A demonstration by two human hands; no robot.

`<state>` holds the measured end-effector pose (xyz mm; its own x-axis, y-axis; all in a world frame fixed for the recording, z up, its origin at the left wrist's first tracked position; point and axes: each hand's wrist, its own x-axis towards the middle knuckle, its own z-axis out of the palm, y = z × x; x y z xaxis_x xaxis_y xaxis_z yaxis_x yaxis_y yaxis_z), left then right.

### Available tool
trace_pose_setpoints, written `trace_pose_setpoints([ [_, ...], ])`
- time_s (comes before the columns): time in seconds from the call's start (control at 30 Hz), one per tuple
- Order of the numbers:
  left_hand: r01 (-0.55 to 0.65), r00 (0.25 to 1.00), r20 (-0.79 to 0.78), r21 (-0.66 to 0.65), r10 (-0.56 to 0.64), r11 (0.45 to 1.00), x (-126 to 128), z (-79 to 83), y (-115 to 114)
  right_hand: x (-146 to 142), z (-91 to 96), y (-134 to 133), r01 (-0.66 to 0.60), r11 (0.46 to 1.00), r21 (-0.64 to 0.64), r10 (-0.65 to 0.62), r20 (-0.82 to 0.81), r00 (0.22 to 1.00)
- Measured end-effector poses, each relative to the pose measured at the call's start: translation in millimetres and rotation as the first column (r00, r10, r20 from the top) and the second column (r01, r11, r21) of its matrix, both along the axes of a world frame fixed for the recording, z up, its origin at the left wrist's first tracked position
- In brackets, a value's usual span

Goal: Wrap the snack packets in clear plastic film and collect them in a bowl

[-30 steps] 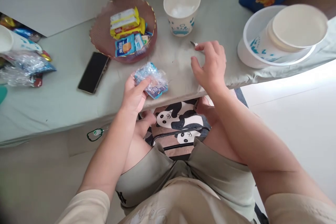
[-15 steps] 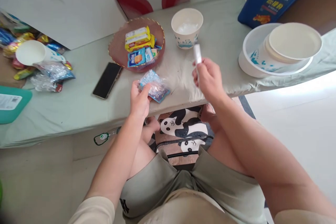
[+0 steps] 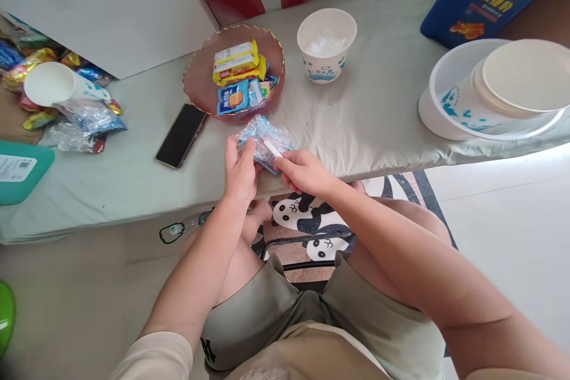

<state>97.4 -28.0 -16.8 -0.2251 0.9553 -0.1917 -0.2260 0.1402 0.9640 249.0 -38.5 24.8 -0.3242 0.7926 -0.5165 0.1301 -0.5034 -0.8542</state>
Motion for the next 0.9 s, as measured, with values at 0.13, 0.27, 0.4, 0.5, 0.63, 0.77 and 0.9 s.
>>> trace_pose_setpoints([
  [0.13,-0.053,0.997,0.058,0.030,0.051,0.998,0,5.2,0,6,1.3,-4,-0.028,1.000,0.002,0.028,0.045,0.999],
  [0.27,-0.157,0.982,0.115,0.050,0.151,0.986,-9,15.8,4,13,2.4,-7,-0.162,0.983,0.090,0.146,0.166,0.975],
  [0.4,-0.249,0.964,0.112,0.052,0.243,0.967,-28,22.0,8,24,5.6,-12,-0.286,0.953,0.096,0.249,0.283,0.926],
  [0.5,-0.278,0.955,0.117,0.024,0.273,0.960,-41,23.4,9,43,4.3,-11,-0.322,0.923,0.210,0.208,0.432,0.878],
  [0.63,-0.057,0.983,0.170,-0.068,0.068,0.996,-40,24.8,4,82,-14.7,2,-0.237,0.799,0.552,-0.252,0.666,0.702],
  [0.77,0.148,0.973,0.200,-0.164,-0.114,0.975,-21,26.0,-3,107,-37.5,19,-0.202,0.633,0.747,-0.592,0.635,0.497],
  [0.9,0.232,0.959,0.206,-0.187,-0.192,0.955,-6,24.8,-4,89,-38.2,14,-0.190,0.454,0.870,-0.613,0.460,0.642],
])
